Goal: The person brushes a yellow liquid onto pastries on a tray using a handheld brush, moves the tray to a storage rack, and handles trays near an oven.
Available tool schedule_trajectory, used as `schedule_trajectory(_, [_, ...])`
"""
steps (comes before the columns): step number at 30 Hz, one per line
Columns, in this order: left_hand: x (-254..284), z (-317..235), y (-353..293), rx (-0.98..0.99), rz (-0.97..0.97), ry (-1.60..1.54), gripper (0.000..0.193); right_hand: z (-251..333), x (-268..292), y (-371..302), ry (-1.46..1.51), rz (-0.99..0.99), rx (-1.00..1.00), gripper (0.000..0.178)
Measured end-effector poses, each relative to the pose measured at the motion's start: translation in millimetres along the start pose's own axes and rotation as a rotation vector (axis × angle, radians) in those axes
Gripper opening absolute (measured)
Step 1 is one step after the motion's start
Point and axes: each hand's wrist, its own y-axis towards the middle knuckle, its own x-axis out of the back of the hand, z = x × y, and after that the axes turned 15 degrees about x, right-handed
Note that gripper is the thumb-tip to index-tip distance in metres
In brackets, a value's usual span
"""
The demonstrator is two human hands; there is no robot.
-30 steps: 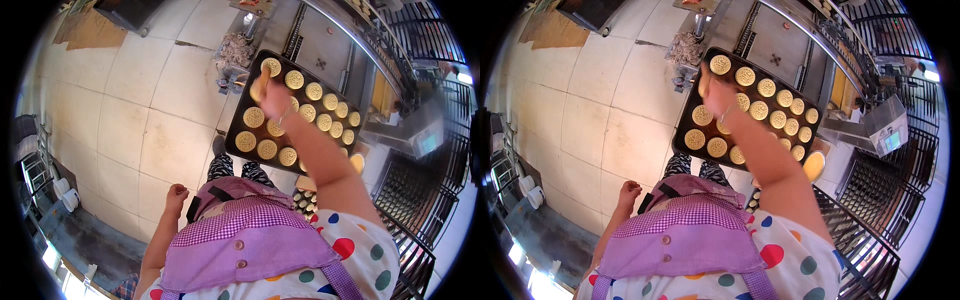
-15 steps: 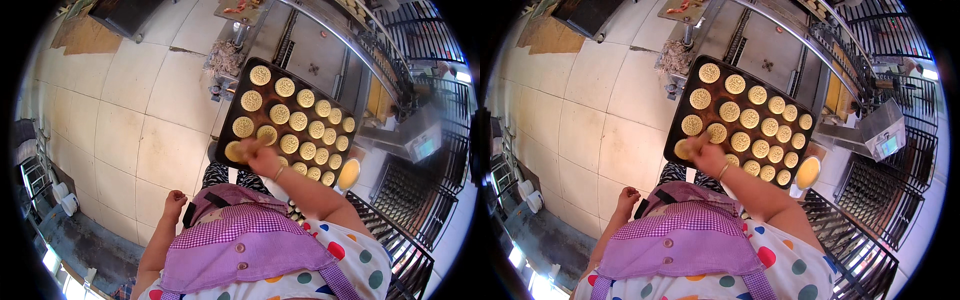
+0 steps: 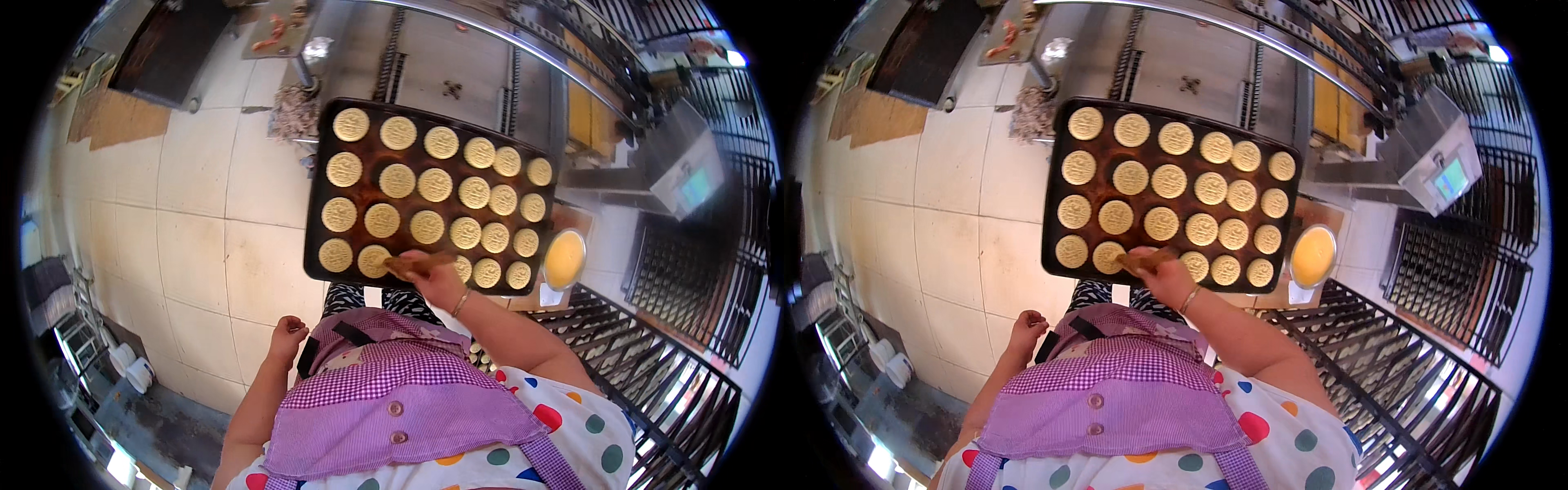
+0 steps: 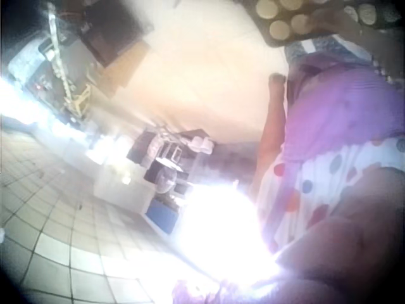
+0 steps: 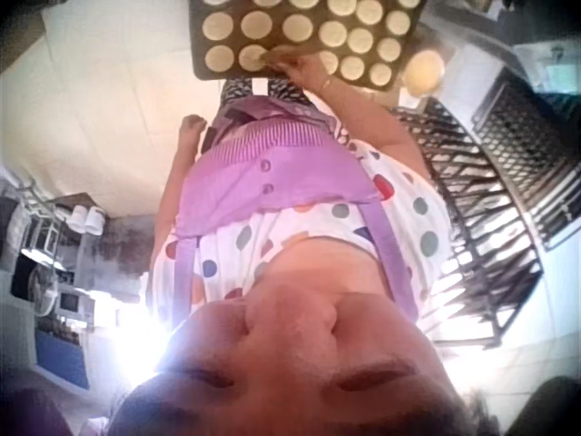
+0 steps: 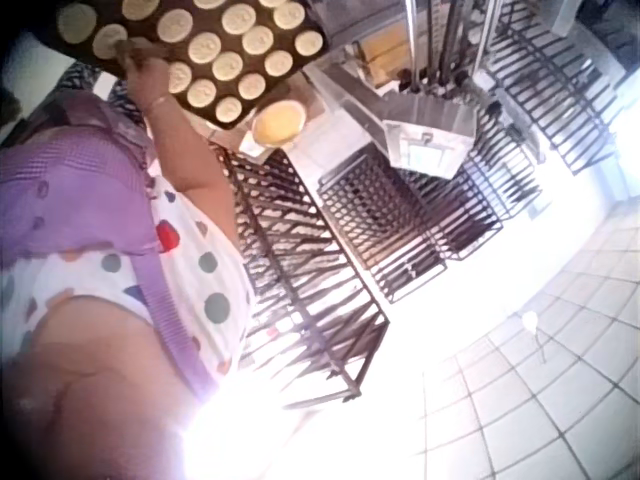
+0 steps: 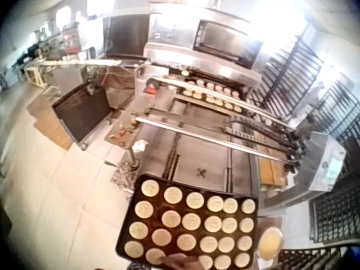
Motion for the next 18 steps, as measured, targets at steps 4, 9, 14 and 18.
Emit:
schedule_trajectory(4, [-26.9, -15.5, -8.5, -0.014, -0.003, 0.026, 0.034, -84.5, 116.7, 7.1, -0.358, -0.443, -0.150, 0.024])
schedule_trajectory(9, [-65.1, -29.7, -13.5, -0.031, 0.011, 0.092, 0.033, -118.9, 200.3, -31.0, -0.474, -0.354, -0.251, 0.028])
schedule_trajectory(14, [-103.8, -31.9, -16.3, -0.017, 0.035, 0.151, 0.032, -82.5, 121.9, -140.8, -0.005, -0.186, -0.300, 0.027])
schedule_trajectory(18, [-128.0, -39.0, -23.3, -0.021, 0.046, 0.184, 0.033, -115.6, 135.7, -154.7, 0.366, -0.281, -0.255, 0.024])
